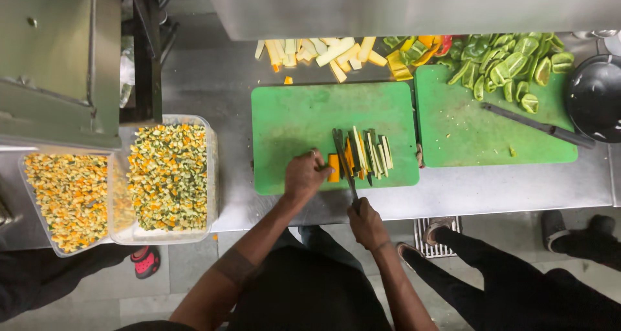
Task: The person slices and dices yellow and green vegetables on a green cutting board using a knife. The chopped pieces are transferred into a clear plastic container. The person repeats the slicing and dicing process multiple times throughout the clip.
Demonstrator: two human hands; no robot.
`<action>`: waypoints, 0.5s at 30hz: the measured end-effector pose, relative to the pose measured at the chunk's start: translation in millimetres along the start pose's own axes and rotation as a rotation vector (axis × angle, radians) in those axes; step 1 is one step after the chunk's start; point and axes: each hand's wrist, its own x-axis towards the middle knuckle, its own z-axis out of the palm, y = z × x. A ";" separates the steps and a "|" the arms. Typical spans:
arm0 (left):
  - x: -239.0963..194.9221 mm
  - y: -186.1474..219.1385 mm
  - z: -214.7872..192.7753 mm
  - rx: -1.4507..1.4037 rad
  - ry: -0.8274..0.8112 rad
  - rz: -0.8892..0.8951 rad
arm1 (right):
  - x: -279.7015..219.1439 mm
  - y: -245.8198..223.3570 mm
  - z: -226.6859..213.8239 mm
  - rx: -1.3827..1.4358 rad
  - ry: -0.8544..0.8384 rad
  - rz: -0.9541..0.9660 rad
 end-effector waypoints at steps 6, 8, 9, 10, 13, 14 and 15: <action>5.5 8.6 -31.4 0.096 -0.071 0.628 | -7.4 -6.4 10.8 -0.208 0.176 -0.260; 12.8 8.4 -29.6 0.142 -0.135 0.605 | -7.8 -5.6 12.6 -0.215 0.176 -0.233; 16.8 8.6 -27.2 0.163 -0.167 0.595 | -9.1 -3.3 11.4 -0.219 0.179 -0.219; 19.7 6.6 -27.1 0.175 -0.169 0.610 | -9.3 -2.4 13.2 -0.238 0.176 -0.213; 22.1 0.0 -26.8 0.179 -0.179 0.651 | -11.6 5.3 20.9 -0.275 0.163 -0.197; 23.6 -0.9 -27.5 0.161 -0.178 0.665 | -10.2 7.7 23.4 -0.276 0.159 -0.200; 25.1 -1.4 -28.5 0.144 -0.176 0.680 | -5.7 8.6 26.4 -0.276 0.155 -0.203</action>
